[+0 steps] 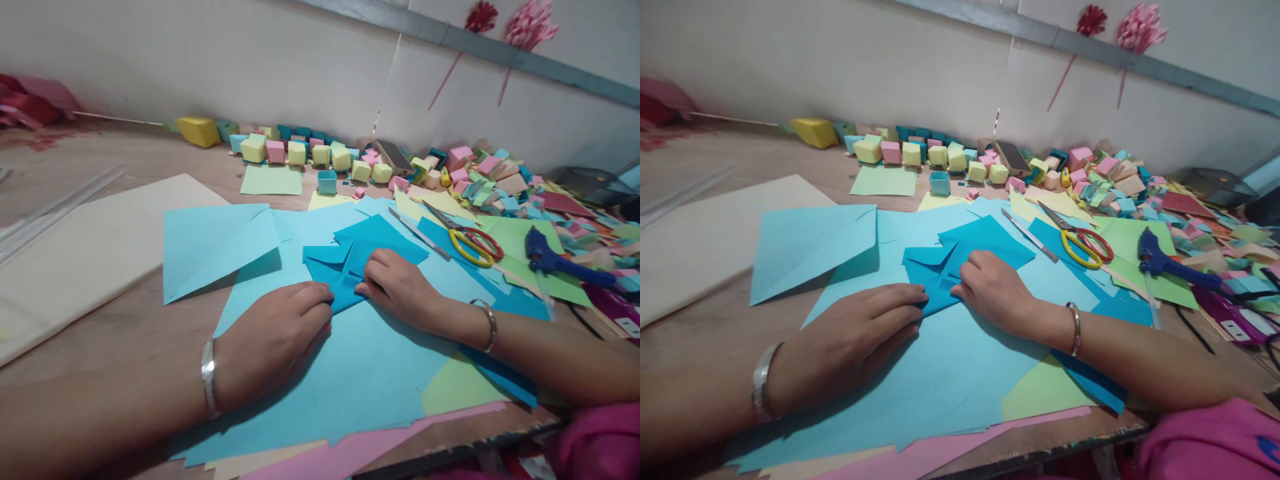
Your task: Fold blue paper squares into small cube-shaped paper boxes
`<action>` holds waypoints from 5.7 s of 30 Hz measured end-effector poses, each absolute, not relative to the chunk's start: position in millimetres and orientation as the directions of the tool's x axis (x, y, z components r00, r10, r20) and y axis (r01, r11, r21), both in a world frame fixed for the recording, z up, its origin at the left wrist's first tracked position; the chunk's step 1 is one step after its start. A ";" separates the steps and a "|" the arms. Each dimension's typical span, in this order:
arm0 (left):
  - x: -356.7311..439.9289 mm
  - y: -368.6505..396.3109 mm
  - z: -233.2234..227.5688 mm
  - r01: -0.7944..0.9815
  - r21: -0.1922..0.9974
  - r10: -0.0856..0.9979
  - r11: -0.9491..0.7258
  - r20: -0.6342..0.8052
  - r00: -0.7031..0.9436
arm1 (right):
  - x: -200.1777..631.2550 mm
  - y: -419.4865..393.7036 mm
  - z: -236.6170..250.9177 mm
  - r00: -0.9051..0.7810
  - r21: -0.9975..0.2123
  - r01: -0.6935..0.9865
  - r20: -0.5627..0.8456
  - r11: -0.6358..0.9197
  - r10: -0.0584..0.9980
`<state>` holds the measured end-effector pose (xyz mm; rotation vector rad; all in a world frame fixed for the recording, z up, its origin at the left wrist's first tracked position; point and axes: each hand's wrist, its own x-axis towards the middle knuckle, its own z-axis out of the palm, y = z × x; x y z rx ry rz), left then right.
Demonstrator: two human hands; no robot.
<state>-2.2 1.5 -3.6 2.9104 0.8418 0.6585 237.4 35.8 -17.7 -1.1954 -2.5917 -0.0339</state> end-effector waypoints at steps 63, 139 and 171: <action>-0.8 8.4 -9.0 0.432 0.094 0.435 -0.897 0.369 0.821 | 230.5 9.0 -8.5 -0.810 0.140 0.533 0.370 0.834 0.455; -3.6 19.2 -8.8 0.513 0.270 0.579 -0.815 0.363 0.730 | 231.3 0.9 4.7 -0.799 0.379 0.594 0.380 0.710 0.466; -6.2 20.7 -2.9 0.583 0.398 0.704 -0.709 0.346 0.620 | 238.1 17.5 -10.0 -0.746 0.049 0.590 0.414 0.806 0.521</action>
